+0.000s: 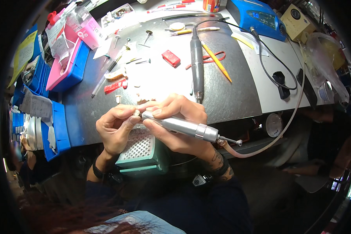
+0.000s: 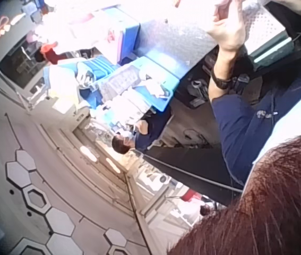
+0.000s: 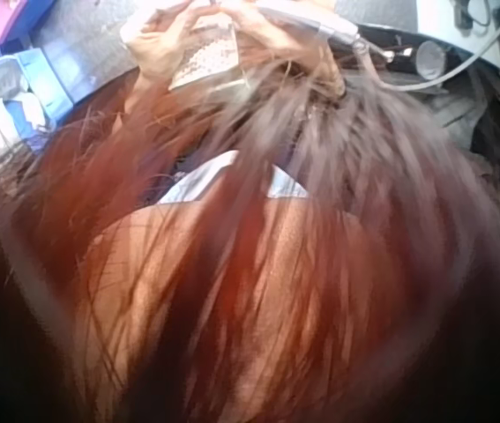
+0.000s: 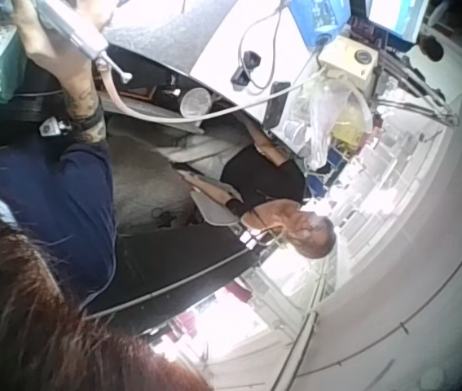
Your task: Grinding and shaping a dental prosthesis using a hand-held rotary tool at a lab bench.
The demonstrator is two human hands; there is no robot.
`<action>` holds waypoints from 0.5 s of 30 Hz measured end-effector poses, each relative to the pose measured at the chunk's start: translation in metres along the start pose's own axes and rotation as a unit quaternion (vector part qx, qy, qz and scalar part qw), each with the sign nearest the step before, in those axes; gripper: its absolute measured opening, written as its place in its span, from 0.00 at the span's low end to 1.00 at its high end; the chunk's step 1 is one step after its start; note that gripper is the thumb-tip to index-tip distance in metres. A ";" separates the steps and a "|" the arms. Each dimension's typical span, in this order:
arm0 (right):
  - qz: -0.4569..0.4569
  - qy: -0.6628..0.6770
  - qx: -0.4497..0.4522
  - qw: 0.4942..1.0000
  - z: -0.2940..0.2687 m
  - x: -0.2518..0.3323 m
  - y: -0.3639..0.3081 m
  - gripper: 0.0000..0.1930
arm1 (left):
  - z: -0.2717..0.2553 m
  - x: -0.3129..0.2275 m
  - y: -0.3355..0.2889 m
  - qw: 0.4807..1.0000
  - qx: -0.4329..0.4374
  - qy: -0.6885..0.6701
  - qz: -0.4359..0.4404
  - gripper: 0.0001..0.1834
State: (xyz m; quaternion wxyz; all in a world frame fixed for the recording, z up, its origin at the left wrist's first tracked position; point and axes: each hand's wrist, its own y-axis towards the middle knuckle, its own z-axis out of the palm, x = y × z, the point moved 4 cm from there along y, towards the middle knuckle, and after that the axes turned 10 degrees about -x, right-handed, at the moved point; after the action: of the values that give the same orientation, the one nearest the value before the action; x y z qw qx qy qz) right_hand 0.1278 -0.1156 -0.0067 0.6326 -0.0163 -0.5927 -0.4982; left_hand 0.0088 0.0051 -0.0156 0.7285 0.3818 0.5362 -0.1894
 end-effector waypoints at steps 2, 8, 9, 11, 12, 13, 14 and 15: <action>0.006 0.009 -0.002 1.000 0.000 0.000 0.000 0.11 | 0.000 -0.001 0.001 1.000 0.005 0.004 0.008 0.07; -0.023 -0.045 0.052 0.997 0.000 0.002 0.003 0.12 | -0.002 0.001 0.001 0.999 0.015 0.015 0.024 0.08; -0.010 -0.025 0.035 0.999 -0.001 0.001 0.003 0.12 | 0.000 0.000 0.001 0.999 0.016 0.015 0.025 0.08; 0.001 -0.006 0.017 1.000 -0.001 -0.001 0.001 0.11 | 0.002 0.001 0.000 0.999 -0.009 -0.028 -0.027 0.09; 0.008 0.038 -0.012 0.999 -0.002 -0.003 -0.001 0.11 | 0.003 -0.002 0.001 0.999 -0.008 -0.028 -0.026 0.09; 0.017 0.083 -0.039 0.996 -0.003 -0.004 -0.003 0.12 | 0.004 -0.003 0.001 0.997 -0.013 -0.037 -0.061 0.09; 0.017 0.084 -0.038 0.996 -0.003 -0.003 -0.004 0.12 | 0.004 -0.003 0.001 0.994 -0.018 -0.045 -0.096 0.10; 0.018 0.050 -0.021 0.998 -0.003 -0.003 -0.004 0.12 | 0.003 -0.003 0.002 0.994 -0.019 -0.044 -0.096 0.10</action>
State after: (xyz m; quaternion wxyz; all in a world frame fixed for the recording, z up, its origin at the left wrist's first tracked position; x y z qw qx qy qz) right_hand 0.1278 -0.1182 -0.0122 0.6695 -0.0151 -0.5495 -0.4996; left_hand 0.0110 0.0034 -0.0121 0.7371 0.3058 0.5414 -0.2646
